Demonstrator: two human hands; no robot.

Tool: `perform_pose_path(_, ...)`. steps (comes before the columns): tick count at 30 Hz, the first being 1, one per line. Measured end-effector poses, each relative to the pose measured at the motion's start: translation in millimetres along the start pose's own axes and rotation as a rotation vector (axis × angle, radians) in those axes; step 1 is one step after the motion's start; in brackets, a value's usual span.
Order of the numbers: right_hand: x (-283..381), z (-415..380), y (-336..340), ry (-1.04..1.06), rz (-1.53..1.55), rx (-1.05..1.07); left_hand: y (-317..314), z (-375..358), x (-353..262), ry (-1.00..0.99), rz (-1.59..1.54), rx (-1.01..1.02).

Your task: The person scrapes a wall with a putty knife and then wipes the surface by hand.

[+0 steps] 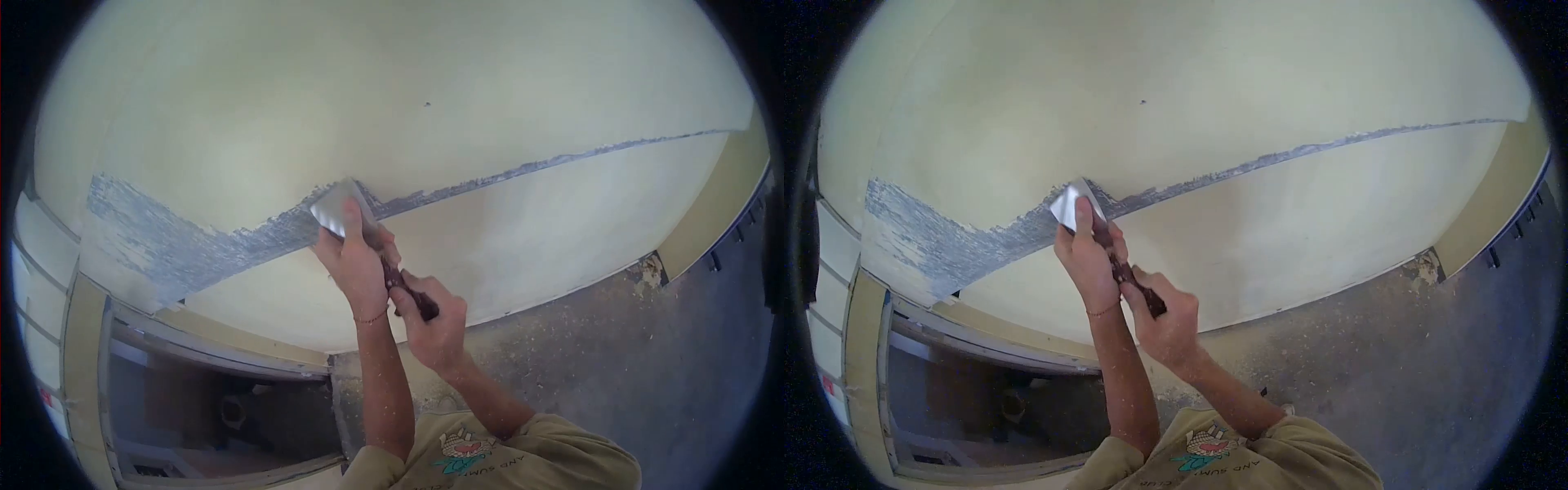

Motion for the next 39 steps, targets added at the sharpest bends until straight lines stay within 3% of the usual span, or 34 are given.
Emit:
perform_pose_path(2,-17.1,-17.6,6.0,-0.205,-0.104,0.046,9.0,-4.2,20.8,0.024,0.021,0.016)
perform_pose_path(5,-22.5,-25.9,16.0,-0.159,-0.054,0.020,17.3,-8.2,58.9,0.113,-0.001,0.055)
perform_pose_path(24,-33.7,-25.9,11.6,-0.124,-0.068,-0.058,8.2,-3.7,45.2,0.131,0.115,0.074)
perform_pose_path(26,-15.9,-3.8,0.9,-0.011,-0.035,-0.027,3.0,10.9,14.1,-0.092,0.010,0.018)
perform_pose_path(30,17.3,5.1,-16.0,0.018,-0.054,0.036,-5.6,6.4,-22.7,-0.045,0.013,0.065)
perform_pose_path(39,-18.9,-20.1,24.5,-0.109,-0.087,-0.052,4.6,-18.4,51.7,0.172,-0.111,0.103)
Point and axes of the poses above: each hand's wrist, its own z-axis towards the middle knuckle, its own y-axis out of the back of the hand, x = y × z, the point moved 10 cm from there along z, towards the middle knuckle, and after that the axes turned 13 degrees about -x, right-handed, at the moved point
